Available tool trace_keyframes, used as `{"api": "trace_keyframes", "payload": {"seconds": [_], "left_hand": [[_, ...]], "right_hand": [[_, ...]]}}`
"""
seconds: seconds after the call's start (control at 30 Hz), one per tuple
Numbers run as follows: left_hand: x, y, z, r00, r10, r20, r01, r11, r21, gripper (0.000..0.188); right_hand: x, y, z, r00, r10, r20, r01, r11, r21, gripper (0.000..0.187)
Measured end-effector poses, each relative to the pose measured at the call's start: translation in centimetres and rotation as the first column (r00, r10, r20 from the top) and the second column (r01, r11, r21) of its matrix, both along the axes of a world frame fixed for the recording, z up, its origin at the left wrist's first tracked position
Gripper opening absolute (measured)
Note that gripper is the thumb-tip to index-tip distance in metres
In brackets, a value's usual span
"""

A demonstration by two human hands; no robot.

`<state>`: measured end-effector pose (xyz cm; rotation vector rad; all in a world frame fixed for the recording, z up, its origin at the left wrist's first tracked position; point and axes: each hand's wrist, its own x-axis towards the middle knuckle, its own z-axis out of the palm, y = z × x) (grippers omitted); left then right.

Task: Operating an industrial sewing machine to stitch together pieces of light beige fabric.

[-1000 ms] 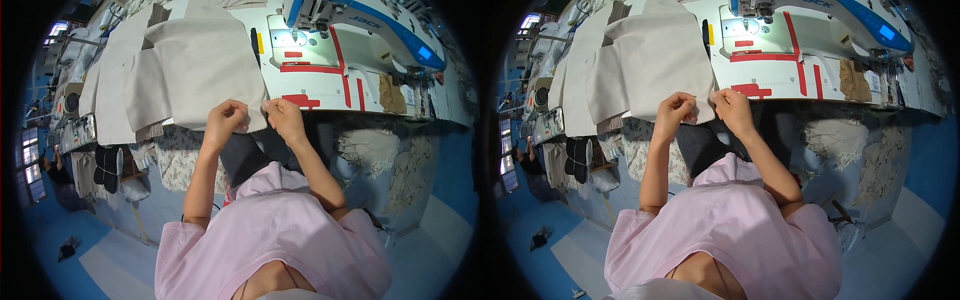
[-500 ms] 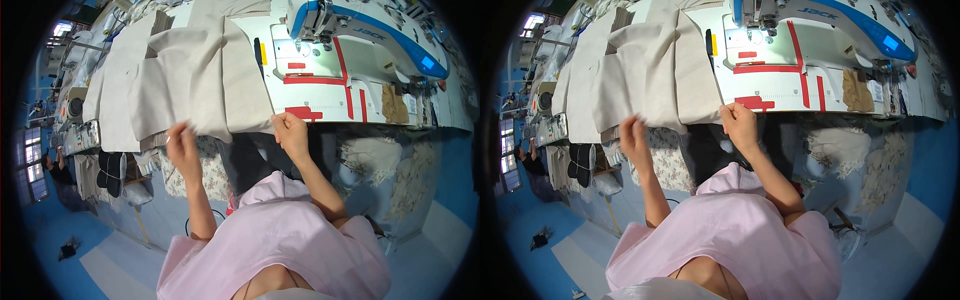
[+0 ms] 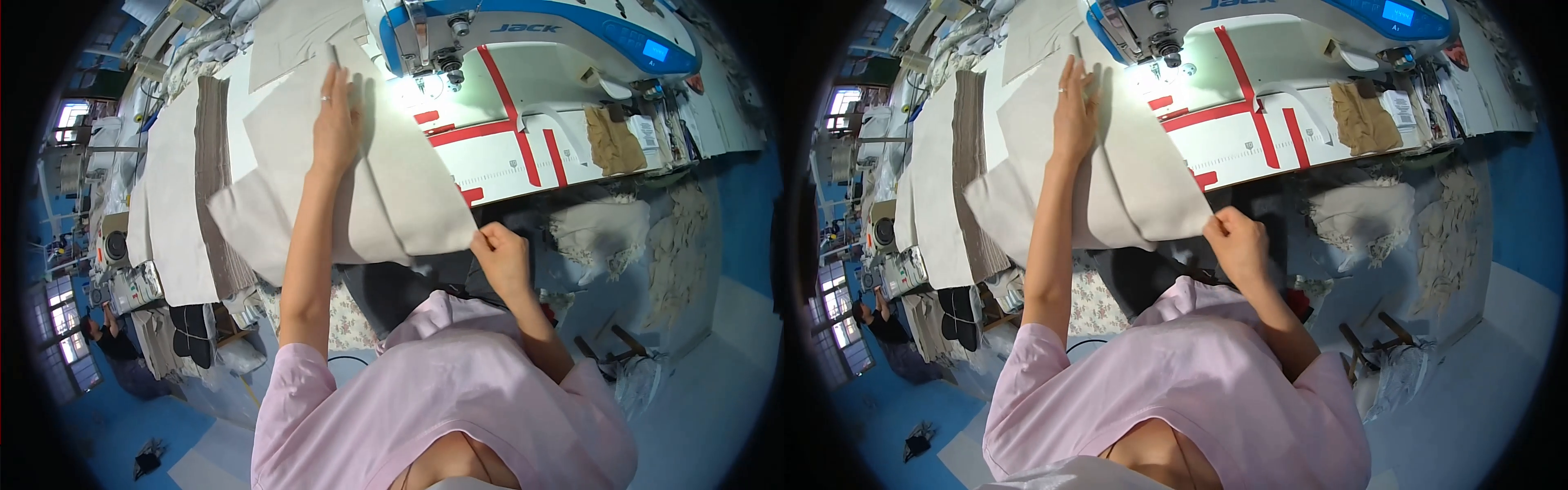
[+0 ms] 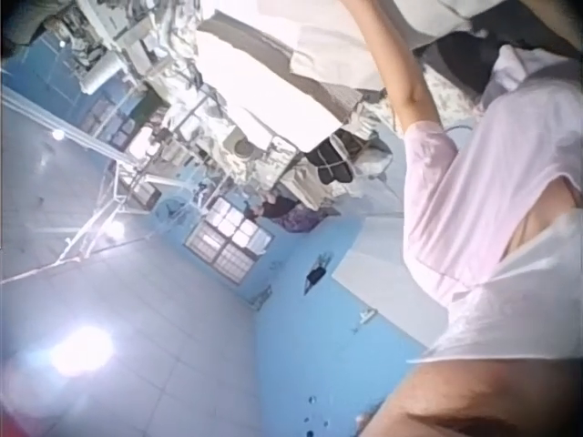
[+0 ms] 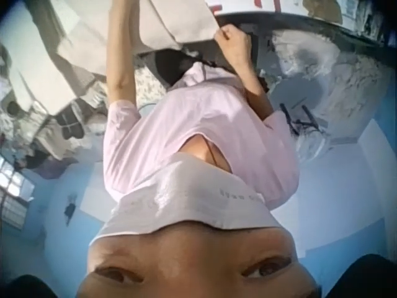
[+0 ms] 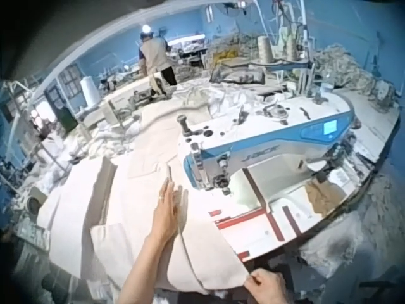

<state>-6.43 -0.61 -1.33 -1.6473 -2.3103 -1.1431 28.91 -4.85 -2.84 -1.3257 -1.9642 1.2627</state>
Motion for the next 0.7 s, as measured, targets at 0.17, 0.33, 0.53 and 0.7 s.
{"api": "trace_keyframes", "payload": {"seconds": [0.17,0.33,0.53,0.7], "left_hand": [[1.9,-0.1,0.6,0.981,-0.189,-0.052,0.185,0.980,-0.072,0.049],[1.8,3.6,0.5,0.937,-0.320,0.140,0.336,0.936,-0.104,0.051],[2.1,1.5,0.2,0.924,0.164,-0.346,-0.170,0.985,0.011,0.050],[3.1,1.8,1.9,0.953,0.286,-0.104,-0.303,0.915,-0.264,0.031]], "right_hand": [[-2.5,2.6,6.5,0.997,0.035,0.070,-0.066,0.851,0.520,0.015],[-9.8,5.7,4.5,0.973,0.230,0.006,-0.181,0.753,0.632,0.030],[-9.9,6.3,2.1,0.970,0.210,0.125,-0.240,0.721,0.650,0.041],[-9.6,6.6,2.2,0.969,0.155,0.191,-0.244,0.692,0.680,0.043]]}}
